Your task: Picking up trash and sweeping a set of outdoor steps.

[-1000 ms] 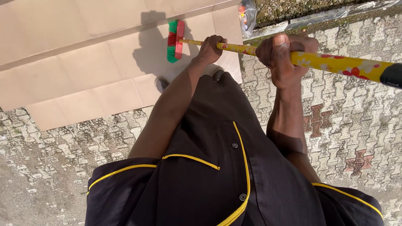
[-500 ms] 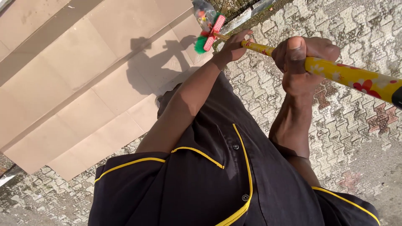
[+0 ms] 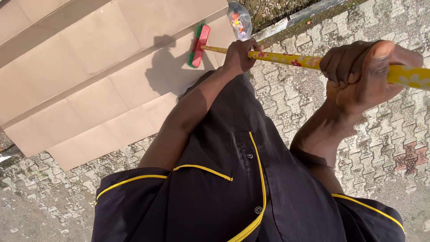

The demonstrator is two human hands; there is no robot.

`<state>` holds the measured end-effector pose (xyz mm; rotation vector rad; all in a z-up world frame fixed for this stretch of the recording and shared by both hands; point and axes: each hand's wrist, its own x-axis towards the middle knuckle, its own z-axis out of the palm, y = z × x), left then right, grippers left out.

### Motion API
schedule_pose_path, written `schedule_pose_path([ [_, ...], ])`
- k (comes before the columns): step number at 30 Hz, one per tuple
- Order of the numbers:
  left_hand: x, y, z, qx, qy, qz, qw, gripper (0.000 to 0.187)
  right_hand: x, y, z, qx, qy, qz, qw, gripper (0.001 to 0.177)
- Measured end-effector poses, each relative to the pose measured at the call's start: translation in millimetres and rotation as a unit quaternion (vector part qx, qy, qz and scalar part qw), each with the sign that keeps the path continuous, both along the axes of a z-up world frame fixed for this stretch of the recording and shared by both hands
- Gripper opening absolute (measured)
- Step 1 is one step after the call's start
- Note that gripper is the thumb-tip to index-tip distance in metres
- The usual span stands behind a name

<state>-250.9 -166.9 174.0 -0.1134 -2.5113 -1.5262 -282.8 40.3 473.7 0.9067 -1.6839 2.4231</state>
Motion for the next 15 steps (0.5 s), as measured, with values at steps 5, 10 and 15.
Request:
schedule_pose_path([
  [5, 29.5, -10.5, 0.2, -0.028, -0.118, 0.064, 0.991, 0.007, 7.3, -32.8, -8.3, 0.026, -0.021, 0.083, 0.996, 0.048],
  [10, 14.9, 29.0, -19.0, 0.023, -0.185, -0.02, 0.982, 0.007, 27.5, -33.2, 23.1, 0.123, 0.022, 0.085, 0.988, 0.056],
  [15, 17.9, 31.1, 27.3, 0.018, -0.145, -0.077, 0.986, 0.018, 40.7, -2.5, 29.8, 0.146, 0.071, 0.057, 0.985, 0.057],
])
